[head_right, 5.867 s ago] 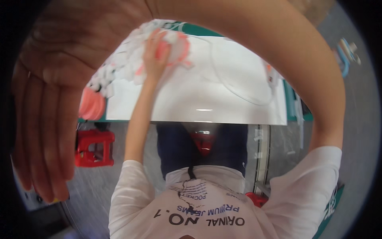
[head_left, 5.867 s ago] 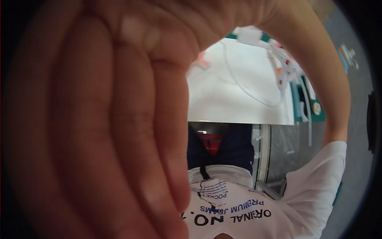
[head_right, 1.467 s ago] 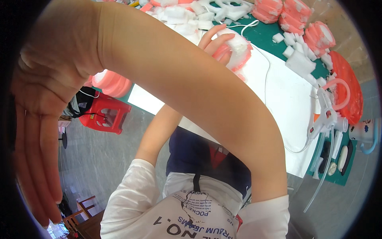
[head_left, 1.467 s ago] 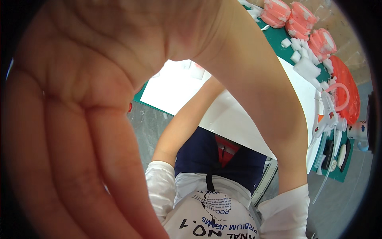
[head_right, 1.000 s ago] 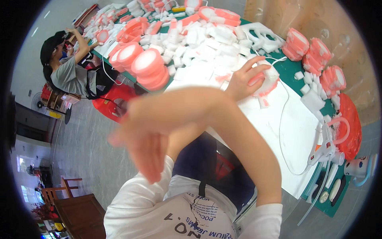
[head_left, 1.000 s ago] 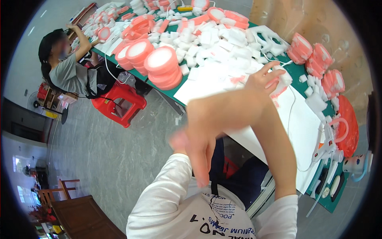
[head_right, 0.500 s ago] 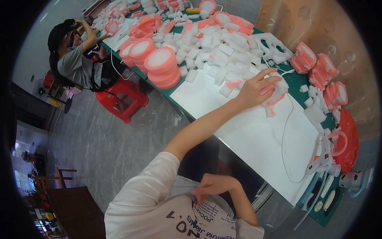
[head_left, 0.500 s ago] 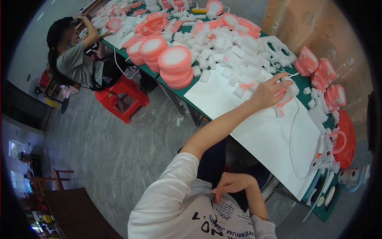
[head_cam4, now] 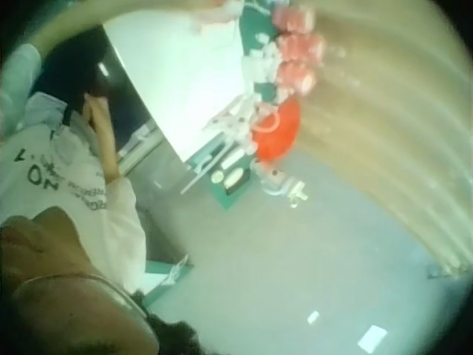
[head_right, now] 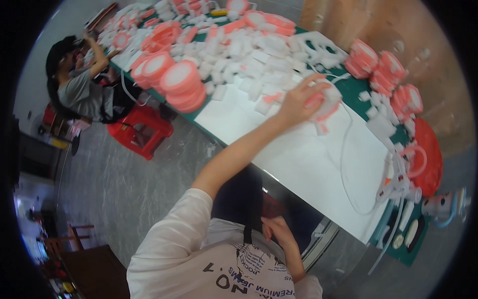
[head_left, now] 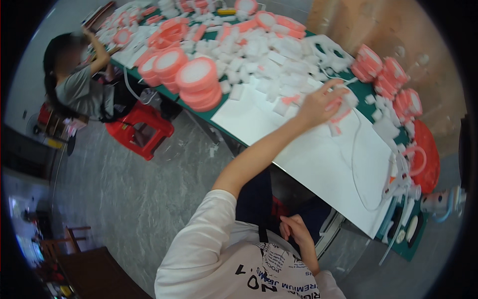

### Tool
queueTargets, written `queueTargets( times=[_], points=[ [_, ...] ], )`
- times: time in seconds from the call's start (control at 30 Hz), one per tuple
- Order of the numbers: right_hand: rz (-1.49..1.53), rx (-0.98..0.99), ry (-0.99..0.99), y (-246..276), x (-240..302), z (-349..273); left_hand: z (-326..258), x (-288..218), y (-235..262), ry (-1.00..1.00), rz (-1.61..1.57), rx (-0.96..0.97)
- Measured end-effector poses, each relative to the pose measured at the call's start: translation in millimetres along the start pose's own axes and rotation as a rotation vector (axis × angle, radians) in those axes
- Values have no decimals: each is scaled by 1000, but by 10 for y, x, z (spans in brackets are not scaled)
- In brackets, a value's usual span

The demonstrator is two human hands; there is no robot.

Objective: The person assembles foam craft pieces by applying glue with a glue gun and attaching foam strips and padding together by hand.

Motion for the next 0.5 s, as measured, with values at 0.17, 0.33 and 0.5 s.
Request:
queueTargets(
  times=[0.17, 0.33, 0.5],
  points=[
    [-291, -113, 254, -124, 323, 29, 22, 77, 30, 26, 4, 13],
    [-547, -202, 556, -419, 826, -219, 47, 63, 13, -26, -67, 29],
    [-686, -306, 863, -454, 1146, -498, 56, 64, -44, -24, -74, 67]
  ],
)
Point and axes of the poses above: each hand's wrist, its own z-axis towards the middle knuckle, its own y-axis out of the back of the hand, x = y × z, the point moved 6 cm from there along z, towards the middle knuckle, and after that the axes turned 9 degrees about z, right-handed, at the moved point
